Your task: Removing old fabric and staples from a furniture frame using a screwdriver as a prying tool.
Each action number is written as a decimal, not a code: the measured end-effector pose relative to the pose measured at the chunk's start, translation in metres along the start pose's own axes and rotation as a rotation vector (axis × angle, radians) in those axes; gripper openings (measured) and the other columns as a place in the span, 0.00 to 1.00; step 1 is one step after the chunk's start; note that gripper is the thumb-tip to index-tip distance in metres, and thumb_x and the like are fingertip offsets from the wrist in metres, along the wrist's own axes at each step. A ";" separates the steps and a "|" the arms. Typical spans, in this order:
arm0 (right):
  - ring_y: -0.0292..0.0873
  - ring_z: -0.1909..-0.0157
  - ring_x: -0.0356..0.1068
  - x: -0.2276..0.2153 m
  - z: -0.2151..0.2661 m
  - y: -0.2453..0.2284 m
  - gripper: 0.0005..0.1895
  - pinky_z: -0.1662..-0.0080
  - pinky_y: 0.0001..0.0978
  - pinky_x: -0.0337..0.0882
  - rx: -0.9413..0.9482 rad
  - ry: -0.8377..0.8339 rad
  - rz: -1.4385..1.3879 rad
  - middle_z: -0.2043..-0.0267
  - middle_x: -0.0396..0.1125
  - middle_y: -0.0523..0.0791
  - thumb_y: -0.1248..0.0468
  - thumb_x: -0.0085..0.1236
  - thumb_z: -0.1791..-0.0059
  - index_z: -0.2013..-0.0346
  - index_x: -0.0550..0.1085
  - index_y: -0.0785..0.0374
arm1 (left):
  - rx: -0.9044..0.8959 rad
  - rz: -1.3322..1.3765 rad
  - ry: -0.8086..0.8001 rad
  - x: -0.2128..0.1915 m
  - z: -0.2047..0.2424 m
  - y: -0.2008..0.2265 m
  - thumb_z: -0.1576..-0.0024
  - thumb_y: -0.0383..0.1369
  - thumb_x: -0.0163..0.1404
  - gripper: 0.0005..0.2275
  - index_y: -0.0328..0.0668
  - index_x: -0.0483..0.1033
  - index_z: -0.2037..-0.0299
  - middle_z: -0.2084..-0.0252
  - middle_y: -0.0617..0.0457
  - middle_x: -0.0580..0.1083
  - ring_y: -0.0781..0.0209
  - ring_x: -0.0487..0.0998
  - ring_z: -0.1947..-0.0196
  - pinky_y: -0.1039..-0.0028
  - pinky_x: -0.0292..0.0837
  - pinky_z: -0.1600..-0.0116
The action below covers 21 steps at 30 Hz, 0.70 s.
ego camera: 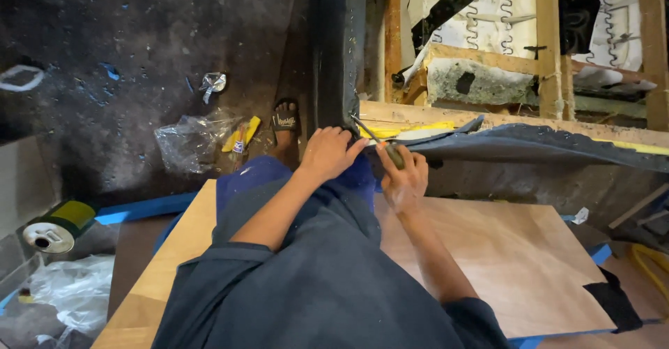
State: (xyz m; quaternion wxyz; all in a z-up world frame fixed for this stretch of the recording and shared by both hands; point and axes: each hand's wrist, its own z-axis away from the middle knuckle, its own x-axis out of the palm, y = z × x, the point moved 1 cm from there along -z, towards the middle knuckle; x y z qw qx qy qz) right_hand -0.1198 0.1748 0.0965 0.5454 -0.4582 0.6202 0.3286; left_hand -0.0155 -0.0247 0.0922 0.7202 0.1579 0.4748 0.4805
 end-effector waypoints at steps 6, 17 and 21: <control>0.50 0.63 0.73 0.013 0.004 -0.012 0.16 0.62 0.37 0.72 0.191 -0.009 -0.130 0.62 0.72 0.45 0.58 0.54 0.49 0.46 0.78 0.41 | -0.052 0.182 0.006 -0.009 0.012 -0.009 0.36 0.56 0.31 0.32 0.31 0.78 0.61 0.59 0.35 0.77 0.37 0.77 0.53 0.56 0.69 0.47; 0.35 0.87 0.61 0.021 -0.006 0.012 0.08 0.80 0.29 0.64 0.957 -0.218 -1.208 0.83 0.69 0.47 0.65 0.63 0.52 0.59 0.82 0.61 | -0.582 0.385 0.253 -0.041 0.087 -0.154 0.36 0.48 0.41 0.21 0.44 0.77 0.44 0.47 0.38 0.75 0.37 0.73 0.43 0.51 0.67 0.40; 0.36 0.88 0.59 0.049 0.013 -0.006 0.07 0.83 0.28 0.61 1.031 -0.070 -1.341 0.83 0.68 0.49 0.67 0.62 0.51 0.61 0.81 0.66 | -0.653 0.503 0.320 -0.003 0.152 -0.234 0.37 0.52 0.39 0.23 0.52 0.72 0.38 0.41 0.39 0.72 0.39 0.70 0.39 0.52 0.64 0.36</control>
